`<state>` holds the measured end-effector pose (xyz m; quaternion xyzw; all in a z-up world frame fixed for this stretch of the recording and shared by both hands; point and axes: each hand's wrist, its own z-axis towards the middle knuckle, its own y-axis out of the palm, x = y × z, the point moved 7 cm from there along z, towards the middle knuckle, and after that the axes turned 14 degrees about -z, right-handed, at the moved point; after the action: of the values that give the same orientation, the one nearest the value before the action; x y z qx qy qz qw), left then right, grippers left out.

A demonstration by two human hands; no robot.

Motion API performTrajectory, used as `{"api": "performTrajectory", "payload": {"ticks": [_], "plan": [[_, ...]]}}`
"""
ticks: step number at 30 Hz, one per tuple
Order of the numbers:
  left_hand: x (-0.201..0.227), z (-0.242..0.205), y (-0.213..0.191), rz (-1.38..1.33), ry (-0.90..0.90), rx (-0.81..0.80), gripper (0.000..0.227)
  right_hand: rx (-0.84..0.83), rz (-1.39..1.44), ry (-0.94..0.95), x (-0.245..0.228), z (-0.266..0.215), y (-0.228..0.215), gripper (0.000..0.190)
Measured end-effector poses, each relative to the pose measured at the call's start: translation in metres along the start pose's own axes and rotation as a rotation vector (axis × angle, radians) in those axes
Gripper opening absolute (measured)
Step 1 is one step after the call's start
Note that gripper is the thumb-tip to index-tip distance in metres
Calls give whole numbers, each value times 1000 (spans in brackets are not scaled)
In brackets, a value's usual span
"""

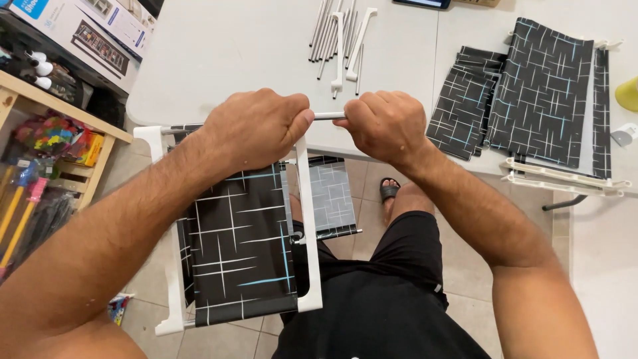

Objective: Assembling a multi-tier storage shelf by connecting metal rods to plastic frames and fabric shelves.

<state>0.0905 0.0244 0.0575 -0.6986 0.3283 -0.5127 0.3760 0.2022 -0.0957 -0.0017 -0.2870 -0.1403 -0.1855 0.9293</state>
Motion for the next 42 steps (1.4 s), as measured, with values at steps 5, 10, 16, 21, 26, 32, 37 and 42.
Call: {"api": "performTrajectory", "payload": {"ticks": [5,10,16,21,26,32,37,42], "plan": [[-4,0,-3,1,-14,18,50,-972,618,332,15,7,22,61],[-5,0,-4,-21,-35,6,50,-915,602,293,16,12,19,48],[-17,-2,-5,-44,-66,24,50,-411,324,93,16,6,7,43],[-77,-18,-17,-54,-176,115,47,-187,44,35,68,-42,29,32],[-83,-34,-21,41,-236,148,44,-1141,519,983,97,-101,94,24],[-92,-28,-23,-21,-188,261,42,-1054,481,1214,89,-254,235,52],[-95,-22,-25,-27,-174,275,42,-844,554,1194,86,-259,294,66],[-106,-22,-27,-28,-171,297,42,-667,639,1176,67,-244,272,48]]}}
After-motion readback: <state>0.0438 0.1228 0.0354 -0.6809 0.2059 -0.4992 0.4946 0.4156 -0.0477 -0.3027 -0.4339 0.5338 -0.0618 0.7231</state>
